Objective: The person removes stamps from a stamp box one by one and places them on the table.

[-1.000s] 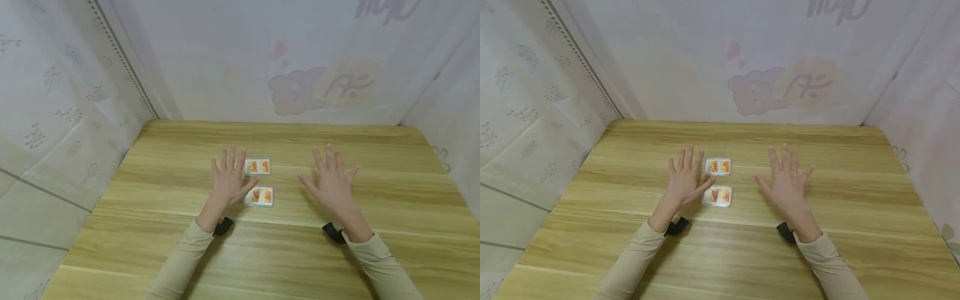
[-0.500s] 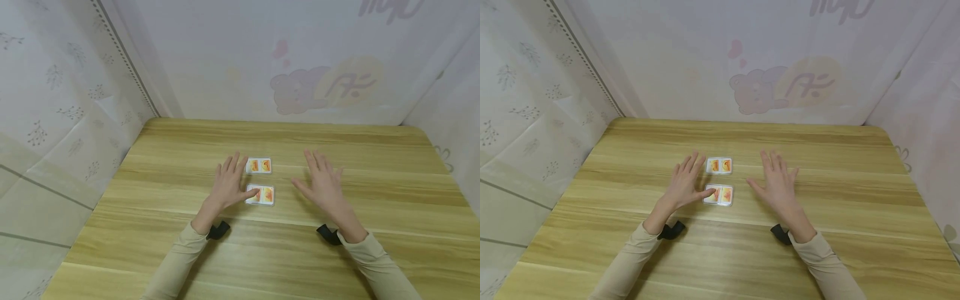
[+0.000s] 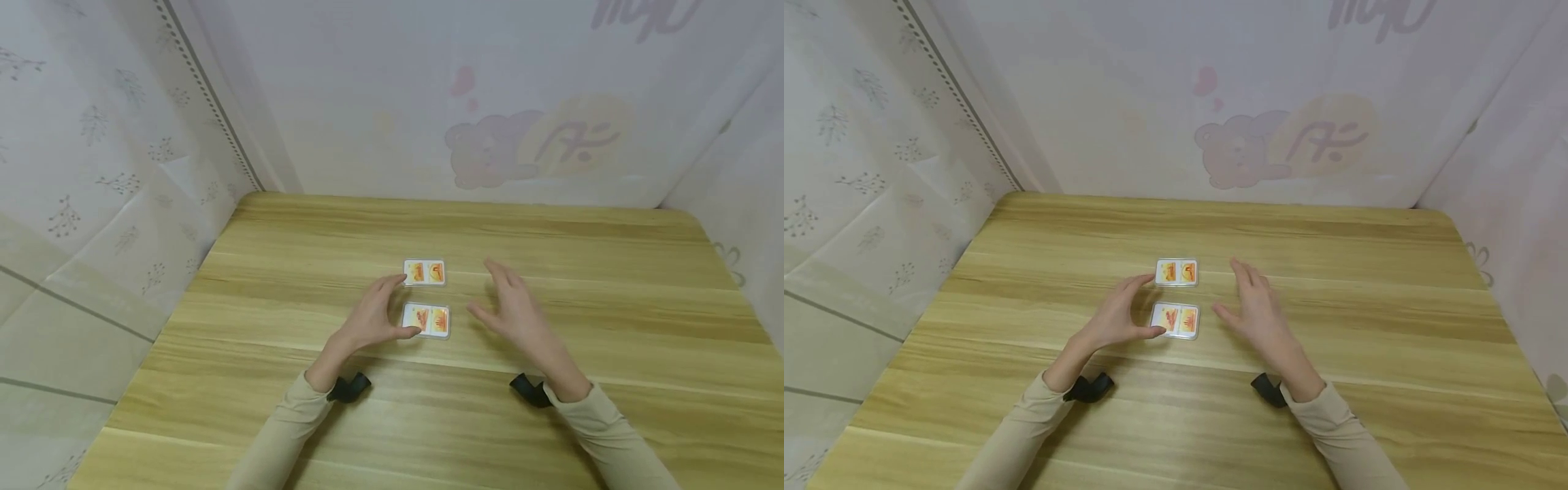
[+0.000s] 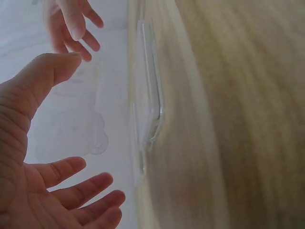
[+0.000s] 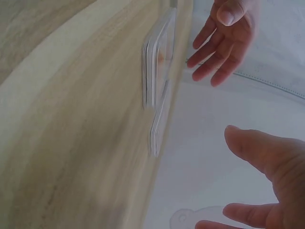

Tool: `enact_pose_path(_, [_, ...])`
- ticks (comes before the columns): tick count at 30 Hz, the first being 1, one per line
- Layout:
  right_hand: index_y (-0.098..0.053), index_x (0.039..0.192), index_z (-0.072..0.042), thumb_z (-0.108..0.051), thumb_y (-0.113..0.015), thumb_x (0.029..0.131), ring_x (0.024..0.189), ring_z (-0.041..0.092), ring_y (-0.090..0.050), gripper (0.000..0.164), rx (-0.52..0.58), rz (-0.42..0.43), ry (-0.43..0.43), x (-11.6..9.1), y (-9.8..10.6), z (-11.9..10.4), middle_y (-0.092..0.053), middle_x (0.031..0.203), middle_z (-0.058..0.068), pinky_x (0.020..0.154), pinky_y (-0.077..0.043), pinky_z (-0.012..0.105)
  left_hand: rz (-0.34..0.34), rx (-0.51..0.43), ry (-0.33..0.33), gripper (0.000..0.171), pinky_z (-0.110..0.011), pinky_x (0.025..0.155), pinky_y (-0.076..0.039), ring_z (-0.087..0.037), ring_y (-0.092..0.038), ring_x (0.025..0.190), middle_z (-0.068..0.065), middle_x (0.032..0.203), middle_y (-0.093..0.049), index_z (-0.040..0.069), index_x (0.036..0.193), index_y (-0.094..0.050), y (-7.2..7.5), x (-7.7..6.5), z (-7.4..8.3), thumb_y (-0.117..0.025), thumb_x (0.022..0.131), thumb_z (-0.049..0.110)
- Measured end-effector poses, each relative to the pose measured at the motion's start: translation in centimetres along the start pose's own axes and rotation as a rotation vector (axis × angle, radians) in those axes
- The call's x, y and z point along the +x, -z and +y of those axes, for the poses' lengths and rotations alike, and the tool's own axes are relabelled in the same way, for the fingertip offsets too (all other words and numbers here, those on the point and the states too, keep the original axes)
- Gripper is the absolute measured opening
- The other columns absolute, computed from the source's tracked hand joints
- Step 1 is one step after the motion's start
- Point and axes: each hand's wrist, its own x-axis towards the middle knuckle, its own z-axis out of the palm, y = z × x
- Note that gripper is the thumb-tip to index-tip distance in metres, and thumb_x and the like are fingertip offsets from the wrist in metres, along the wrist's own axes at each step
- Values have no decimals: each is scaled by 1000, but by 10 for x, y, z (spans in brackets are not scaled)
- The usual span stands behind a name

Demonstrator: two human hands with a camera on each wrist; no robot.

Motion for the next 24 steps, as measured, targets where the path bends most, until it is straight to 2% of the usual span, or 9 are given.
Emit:
enact_pose_path(3, [-30, 142, 3, -27, -75, 79, 123, 46, -39, 83, 24, -31, -12, 1, -3, -2, -38, 138, 29, 98, -37, 57, -35, -67, 25, 90, -48, 105, -32, -35, -39, 127, -20, 137, -44, -3, 137, -40, -2, -2, -1, -85, 65, 28])
enact_pose_path(6, [-32, 140, 5, -25, -77, 77, 123, 46, -39, 83, 41, -39, 3, 2, -7, -3, -41, 136, 29, 100, -34, 56, -57, -100, 22, 88, -47, 105, -32, -35, -41, 126, -20, 135, -46, -5, 135, -41, -4, -2, -3, -86, 65, 23])
enact_pose_path(11, [-36, 137, 7, -21, -79, 75, 119, 44, -45, 81, 58, -45, 40, 2, -12, -5, -48, 130, 28, 99, -37, 54, -60, -122, 16, 85, -47, 104, -33, -34, -44, 122, -20, 130, -50, -6, 132, -44, -7, -3, -6, -86, 63, 20])
enact_pose_path(18, [-41, 133, 8, -17, -81, 73, 115, 41, -49, 77, 109, -80, 60, 4, -20, -10, -52, 125, 28, 94, -42, 51, -67, -160, 41, 83, -48, 102, -34, -34, -47, 118, -20, 128, -52, -7, 131, -44, -10, -3, -9, -86, 63, 15])
enact_pose_path(24, [-46, 127, 9, -12, -83, 68, 110, 39, -53, 73, 140, -92, 95, 7, -27, -17, -55, 120, 26, 90, -46, 48, -81, -160, 42, 82, -44, 98, -40, -34, -50, 114, -22, 127, -52, -9, 131, -43, -13, -3, -11, -86, 64, 12])
